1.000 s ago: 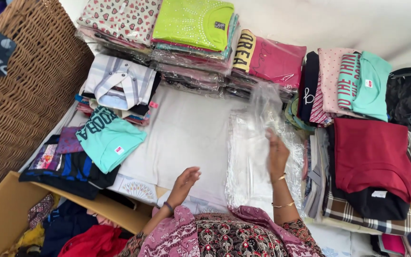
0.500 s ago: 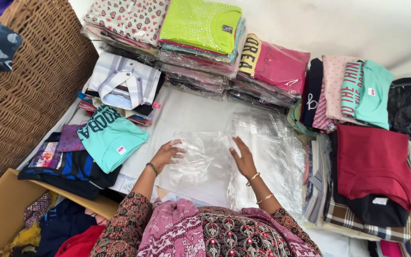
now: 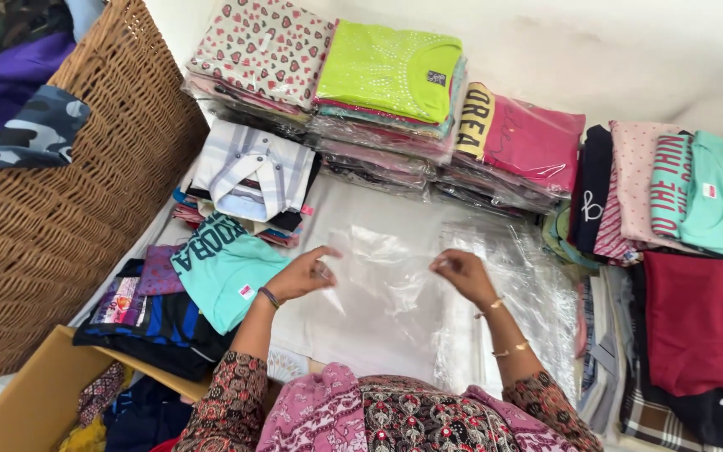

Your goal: The person folds various shirts and places them into clear plastic bags on a table. They handle items one at a time, including a pink shirt, a lime green shirt, a red floral shirt, and a striped polo, folding each before bagging it.

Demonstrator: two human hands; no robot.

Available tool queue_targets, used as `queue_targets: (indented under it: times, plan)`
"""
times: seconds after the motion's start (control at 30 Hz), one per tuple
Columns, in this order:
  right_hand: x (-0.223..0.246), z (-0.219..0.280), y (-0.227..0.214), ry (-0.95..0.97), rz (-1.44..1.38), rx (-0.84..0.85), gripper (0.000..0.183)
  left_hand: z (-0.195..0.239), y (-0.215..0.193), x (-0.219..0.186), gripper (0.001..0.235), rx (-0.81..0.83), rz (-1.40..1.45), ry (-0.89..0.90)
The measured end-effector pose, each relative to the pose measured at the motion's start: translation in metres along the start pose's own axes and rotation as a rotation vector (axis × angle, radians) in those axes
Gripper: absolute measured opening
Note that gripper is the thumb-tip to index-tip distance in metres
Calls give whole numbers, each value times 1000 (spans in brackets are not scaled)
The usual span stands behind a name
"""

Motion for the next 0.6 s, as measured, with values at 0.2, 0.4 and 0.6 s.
queue_targets:
  times: [0.2, 0.4, 0.6]
  plan:
    - [156, 61, -21, -297, 666, -751, 14, 17, -16, -64, 25, -771, -782, 404]
    - [139, 66, 76, -409, 931, -545, 8, -4, -21, -137, 65, -1002, -1350, 449]
    - [89, 51, 135, 0, 730, 264, 75, -67, -98, -69, 32, -850, -1602, 161]
Point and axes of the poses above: each hand's wrist, its own z-axis away from the middle knuckle, its own y-axis out of the palm, x = y × z, the point moved 5 cm from there along -z, towards the middle knuckle, and after that the axes turned 4 degrees about z, right-handed, at the moved point
